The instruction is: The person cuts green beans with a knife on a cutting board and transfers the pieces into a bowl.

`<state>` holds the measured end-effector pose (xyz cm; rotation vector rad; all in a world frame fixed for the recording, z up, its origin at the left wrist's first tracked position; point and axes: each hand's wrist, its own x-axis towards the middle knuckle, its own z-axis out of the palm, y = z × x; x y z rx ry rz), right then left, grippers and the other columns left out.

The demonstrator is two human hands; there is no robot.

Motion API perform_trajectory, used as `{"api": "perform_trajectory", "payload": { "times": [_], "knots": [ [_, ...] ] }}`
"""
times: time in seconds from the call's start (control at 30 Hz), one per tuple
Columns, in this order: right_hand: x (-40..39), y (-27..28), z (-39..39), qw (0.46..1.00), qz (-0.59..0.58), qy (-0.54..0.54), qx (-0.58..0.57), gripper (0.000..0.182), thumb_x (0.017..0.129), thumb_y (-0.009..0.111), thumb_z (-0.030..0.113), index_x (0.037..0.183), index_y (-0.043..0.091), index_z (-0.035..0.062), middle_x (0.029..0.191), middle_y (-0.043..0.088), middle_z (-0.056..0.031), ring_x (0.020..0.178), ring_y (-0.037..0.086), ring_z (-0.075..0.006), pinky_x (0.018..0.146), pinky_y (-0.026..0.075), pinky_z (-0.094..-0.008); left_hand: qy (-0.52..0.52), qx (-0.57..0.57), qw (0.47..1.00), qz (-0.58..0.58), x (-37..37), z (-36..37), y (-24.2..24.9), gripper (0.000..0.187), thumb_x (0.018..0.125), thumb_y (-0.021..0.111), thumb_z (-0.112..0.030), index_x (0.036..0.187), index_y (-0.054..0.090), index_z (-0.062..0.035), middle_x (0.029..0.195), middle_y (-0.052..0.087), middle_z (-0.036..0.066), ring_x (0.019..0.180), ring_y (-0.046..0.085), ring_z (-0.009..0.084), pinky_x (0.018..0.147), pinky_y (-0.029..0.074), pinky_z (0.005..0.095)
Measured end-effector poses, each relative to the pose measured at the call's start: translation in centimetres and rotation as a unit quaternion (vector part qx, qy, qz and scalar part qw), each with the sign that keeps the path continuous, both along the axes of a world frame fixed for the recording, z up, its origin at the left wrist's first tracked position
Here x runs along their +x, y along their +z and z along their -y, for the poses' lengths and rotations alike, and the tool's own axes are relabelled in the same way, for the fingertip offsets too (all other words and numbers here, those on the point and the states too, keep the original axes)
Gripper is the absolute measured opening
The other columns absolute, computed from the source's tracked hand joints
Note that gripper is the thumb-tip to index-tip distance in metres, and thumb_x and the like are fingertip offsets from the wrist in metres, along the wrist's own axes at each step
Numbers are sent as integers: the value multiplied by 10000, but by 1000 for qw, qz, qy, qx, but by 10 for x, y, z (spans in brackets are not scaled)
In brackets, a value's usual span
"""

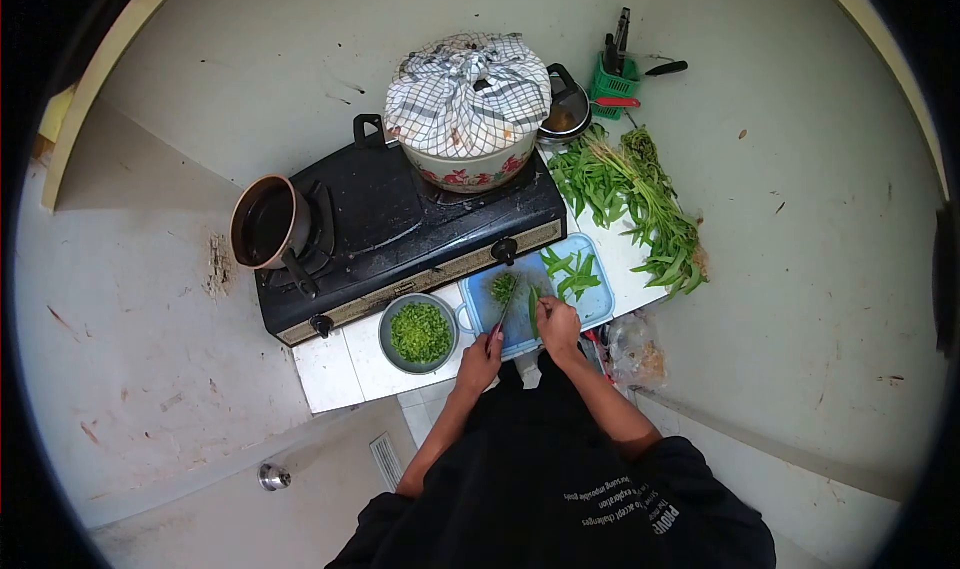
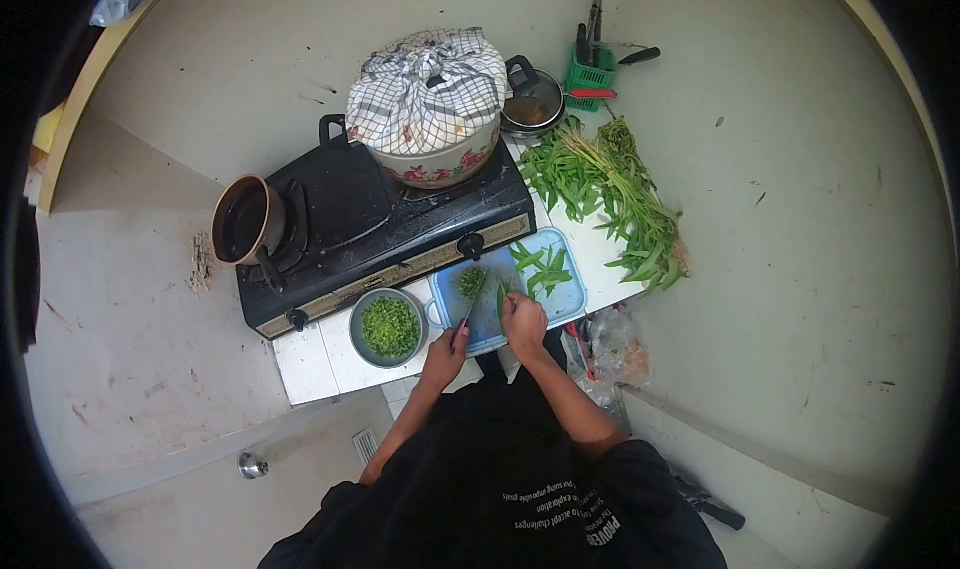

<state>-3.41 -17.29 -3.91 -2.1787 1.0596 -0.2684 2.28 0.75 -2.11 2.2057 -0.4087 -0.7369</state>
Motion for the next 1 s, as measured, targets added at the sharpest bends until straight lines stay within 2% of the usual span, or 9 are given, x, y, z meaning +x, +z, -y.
{"api": "perform_trajectory", "payload": {
  "times": [0.23,0.43,0.63,0.73,0.97,1.0],
  "knots": [
    [1,-10,-4,997,49,1,-57,141,839,702,117,953,734,40,875,707,-163,817,694,-353,728,541,-443,-5,-2,1000,-2,0,-1,-4,491,1008,484,-453,997,616,20,852,652,331,862,636,518,765,492,549],
    [0,-7,-6,999,39,11,-14,135,833,690,84,951,708,19,901,672,-184,830,669,-384,738,535,-442,-8,-4,1000,6,1,-4,-5,485,1010,485,-448,981,609,21,837,649,331,840,635,518,751,492,552],
    [-5,4,-11,992,25,71,-97,106,850,657,59,930,700,6,916,662,-198,828,656,-407,748,522,-471,-13,-2,1000,9,2,-3,-4,473,1010,495,-435,977,608,23,818,647,327,827,634,518,741,493,549],
    [-6,-1,-11,995,73,35,-60,106,854,653,64,931,702,10,920,663,-202,833,655,-409,748,521,-474,-9,-10,1000,11,1,-3,-5,476,1008,498,-436,972,608,26,813,647,324,819,635,515,735,493,548],
    [-3,-14,-4,998,59,4,-27,108,825,691,42,931,700,27,868,686,-191,825,669,-389,740,524,-461,-2,-13,1000,13,-1,-1,-5,488,1004,500,-447,959,611,26,802,646,323,808,639,510,727,492,546],
    [-2,-14,-4,998,58,1,-20,125,819,701,41,943,699,26,862,691,-186,820,673,-383,738,525,-457,-7,-4,1000,7,-1,-1,-4,501,1008,493,-454,978,614,31,805,651,311,809,648,495,730,496,525]
  ]
}}
